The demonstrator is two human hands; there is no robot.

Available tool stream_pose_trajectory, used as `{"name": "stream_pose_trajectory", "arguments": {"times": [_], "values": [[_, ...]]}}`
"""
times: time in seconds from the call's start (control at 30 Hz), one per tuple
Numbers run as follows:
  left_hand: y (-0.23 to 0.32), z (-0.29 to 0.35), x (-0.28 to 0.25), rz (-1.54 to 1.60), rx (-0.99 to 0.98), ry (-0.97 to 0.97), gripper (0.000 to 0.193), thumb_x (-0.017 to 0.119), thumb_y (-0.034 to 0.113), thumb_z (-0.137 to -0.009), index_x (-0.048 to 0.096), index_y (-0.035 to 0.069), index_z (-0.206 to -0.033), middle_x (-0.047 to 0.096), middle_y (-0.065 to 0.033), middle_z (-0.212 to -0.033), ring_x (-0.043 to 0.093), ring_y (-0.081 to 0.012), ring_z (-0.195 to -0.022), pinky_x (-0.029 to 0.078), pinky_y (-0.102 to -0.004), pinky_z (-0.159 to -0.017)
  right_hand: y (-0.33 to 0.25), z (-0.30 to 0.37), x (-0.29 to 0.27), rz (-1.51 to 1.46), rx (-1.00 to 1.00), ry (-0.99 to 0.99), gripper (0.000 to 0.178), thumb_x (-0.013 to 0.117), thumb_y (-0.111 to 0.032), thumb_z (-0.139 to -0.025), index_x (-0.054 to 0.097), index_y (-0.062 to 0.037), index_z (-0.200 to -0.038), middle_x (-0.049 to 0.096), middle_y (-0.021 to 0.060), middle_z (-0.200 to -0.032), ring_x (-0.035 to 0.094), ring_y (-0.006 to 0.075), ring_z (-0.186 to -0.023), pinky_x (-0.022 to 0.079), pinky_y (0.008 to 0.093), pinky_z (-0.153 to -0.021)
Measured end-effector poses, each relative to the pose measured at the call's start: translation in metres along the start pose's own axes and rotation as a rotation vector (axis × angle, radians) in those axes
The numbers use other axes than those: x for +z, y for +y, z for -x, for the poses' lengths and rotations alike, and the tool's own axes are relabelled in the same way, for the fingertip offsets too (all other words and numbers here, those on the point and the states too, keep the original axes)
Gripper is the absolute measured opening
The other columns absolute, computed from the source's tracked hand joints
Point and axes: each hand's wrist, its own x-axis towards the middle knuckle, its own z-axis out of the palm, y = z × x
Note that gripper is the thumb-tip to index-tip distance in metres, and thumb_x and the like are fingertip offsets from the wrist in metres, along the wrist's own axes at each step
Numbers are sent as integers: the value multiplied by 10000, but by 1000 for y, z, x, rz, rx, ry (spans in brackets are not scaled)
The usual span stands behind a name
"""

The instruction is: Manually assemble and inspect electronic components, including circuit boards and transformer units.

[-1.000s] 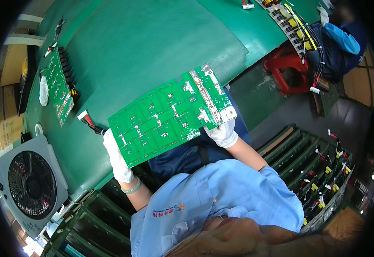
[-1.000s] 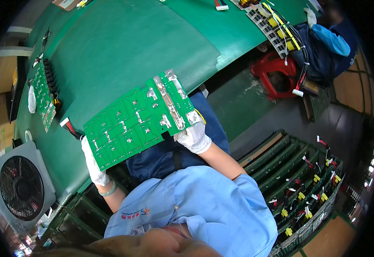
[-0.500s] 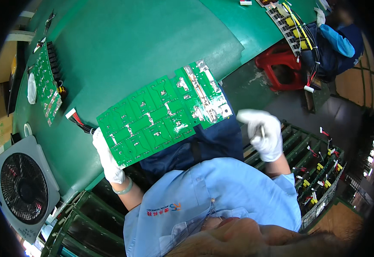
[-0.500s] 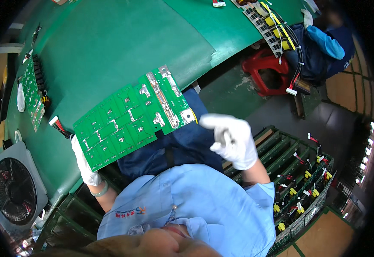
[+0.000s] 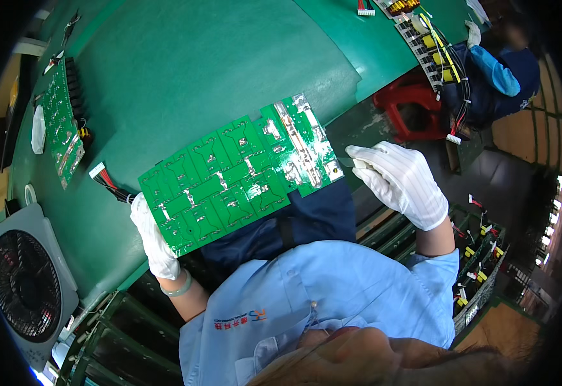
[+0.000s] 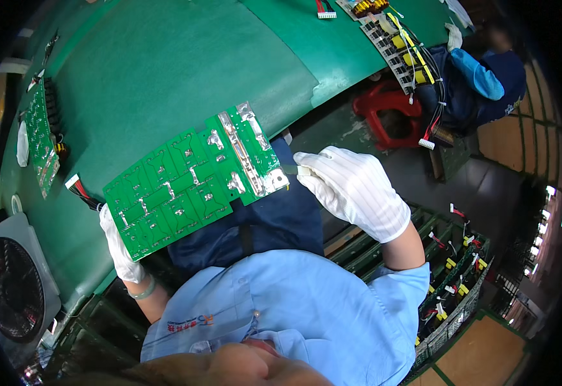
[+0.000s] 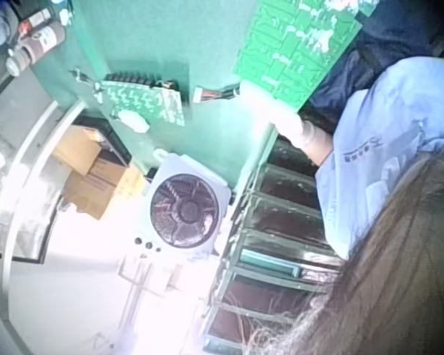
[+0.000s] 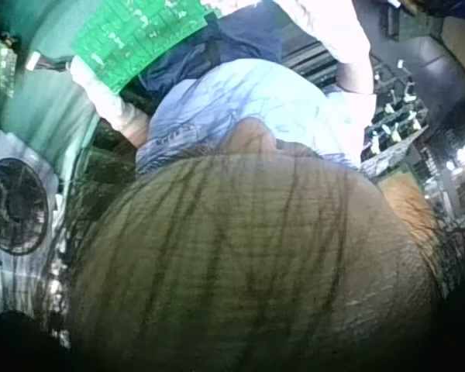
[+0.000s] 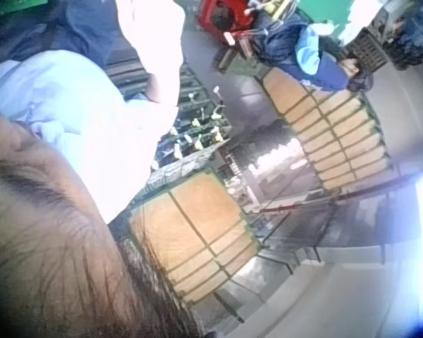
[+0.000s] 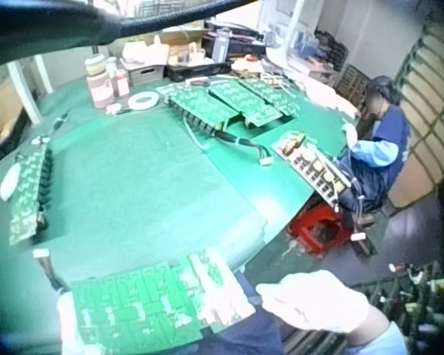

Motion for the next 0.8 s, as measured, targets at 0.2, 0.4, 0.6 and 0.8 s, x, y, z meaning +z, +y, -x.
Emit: {"name": "stream_pose_trajectory", "arguments": {"times": [0.2,0.4,0.6,0.8], "values": [[0,6,1,324,-351,-32,451,531,429,-849,607,47,-1077,605,-148,-1090,538,-350,-1019,383,-466,-909,-2,1,0,23,12,-32,274,679,-171,-848,639,-38,-1084,581,67,-737,589,238,-623,468,335,-524],[-1,2,0,61,-120,-67,447,531,423,-849,605,47,-1079,603,-146,-1082,538,-349,-1018,382,-467,-904,0,2,2,49,2,-34,278,678,-166,-845,638,-38,-1089,560,62,-720,571,233,-609,451,338,-511],[-3,7,2,199,-314,-45,451,521,423,-852,604,43,-1080,600,-147,-1078,537,-350,-1013,382,-466,-901,-1,1,3,109,-27,3,293,686,-163,-837,640,-33,-1095,545,58,-706,553,222,-591,430,339,-491],[-3,6,-5,16,-124,-135,450,564,356,-891,580,59,-1229,579,-105,-1250,475,-332,-1190,333,-448,-1033,-7,5,11,270,-3,113,386,722,-129,-793,636,-35,-1157,522,42,-670,530,206,-574,411,321,-476]]}}
